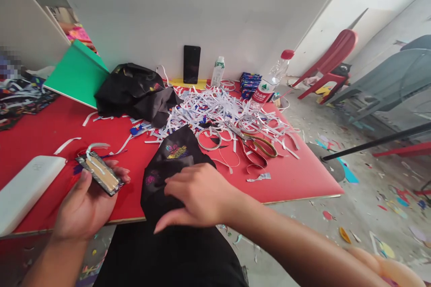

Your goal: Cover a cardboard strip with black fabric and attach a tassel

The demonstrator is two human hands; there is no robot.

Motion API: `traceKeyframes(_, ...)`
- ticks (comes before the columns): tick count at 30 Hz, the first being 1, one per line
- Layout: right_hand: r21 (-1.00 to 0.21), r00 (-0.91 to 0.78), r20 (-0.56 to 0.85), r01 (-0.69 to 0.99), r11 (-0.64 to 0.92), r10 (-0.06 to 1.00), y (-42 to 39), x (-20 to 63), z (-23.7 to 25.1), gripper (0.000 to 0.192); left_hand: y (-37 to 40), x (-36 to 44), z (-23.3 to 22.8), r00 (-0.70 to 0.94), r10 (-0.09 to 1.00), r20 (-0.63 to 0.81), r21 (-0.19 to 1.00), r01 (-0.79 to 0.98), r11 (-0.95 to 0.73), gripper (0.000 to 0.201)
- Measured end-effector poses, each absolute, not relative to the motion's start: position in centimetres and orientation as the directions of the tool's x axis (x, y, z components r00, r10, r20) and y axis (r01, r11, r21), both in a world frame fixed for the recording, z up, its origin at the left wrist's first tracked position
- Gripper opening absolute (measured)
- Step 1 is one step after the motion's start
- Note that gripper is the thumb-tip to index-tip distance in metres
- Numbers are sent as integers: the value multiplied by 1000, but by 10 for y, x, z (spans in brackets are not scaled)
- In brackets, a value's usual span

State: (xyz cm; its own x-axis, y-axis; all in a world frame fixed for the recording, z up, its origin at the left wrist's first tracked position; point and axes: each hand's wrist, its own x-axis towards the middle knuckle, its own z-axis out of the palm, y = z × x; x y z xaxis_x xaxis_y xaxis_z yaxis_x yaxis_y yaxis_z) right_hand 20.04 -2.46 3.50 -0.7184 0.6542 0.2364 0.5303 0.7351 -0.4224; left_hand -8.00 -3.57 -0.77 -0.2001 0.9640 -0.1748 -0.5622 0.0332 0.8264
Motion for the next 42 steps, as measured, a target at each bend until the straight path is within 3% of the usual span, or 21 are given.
traceKeyframes(3,-416,-640,215,623,662,738,-4,228,39,27,-35,-79,-7,-209,963,-172,832,-554,28,44)
traceKeyframes(4,-392,-621,189,662,639,760,4,236,36,32,-35,-79,-6,-217,961,-172,833,-553,24,44)
traceKeyframes(6,-406,-638,111,670,621,762,18,248,26,60,-35,-78,-6,-226,958,-177,833,-552,24,45)
traceKeyframes(8,-455,-671,72,637,623,738,29,252,14,71,-35,-78,-6,-225,958,-178,835,-550,26,47)
traceKeyframes(12,-479,-710,174,544,689,682,42,246,1,34,-35,-79,-6,-206,964,-166,840,-542,29,46)
traceKeyframes(14,-463,-733,213,506,728,646,46,241,0,25,-35,-80,-7,-204,964,-169,841,-540,33,46)
traceKeyframes(17,-465,-788,189,454,760,586,52,237,-3,34,-35,-80,-7,-213,962,-171,840,-541,30,47)
traceKeyframes(22,-563,-781,248,365,741,573,60,229,-4,7,-36,-80,-7,-191,968,-165,838,-545,35,46)
traceKeyframes(27,-596,-723,392,271,756,568,76,194,56,19,-37,-83,-9,-175,960,-218,826,-557,86,50)
traceKeyframes(33,-432,-827,181,420,798,533,104,97,138,41,-34,-86,-8,-183,948,-259,789,-607,98,56)
traceKeyframes(37,-510,-848,19,447,735,529,126,40,125,56,-35,-82,-4,-245,946,-211,778,-628,11,54)
traceKeyframes(39,-583,-855,-80,457,671,513,138,25,104,47,-36,-82,-3,-234,952,-197,787,-616,12,56)
traceKeyframes(42,-683,-879,-122,411,604,460,156,21,76,21,-38,-83,-4,-234,955,-182,806,-592,8,56)
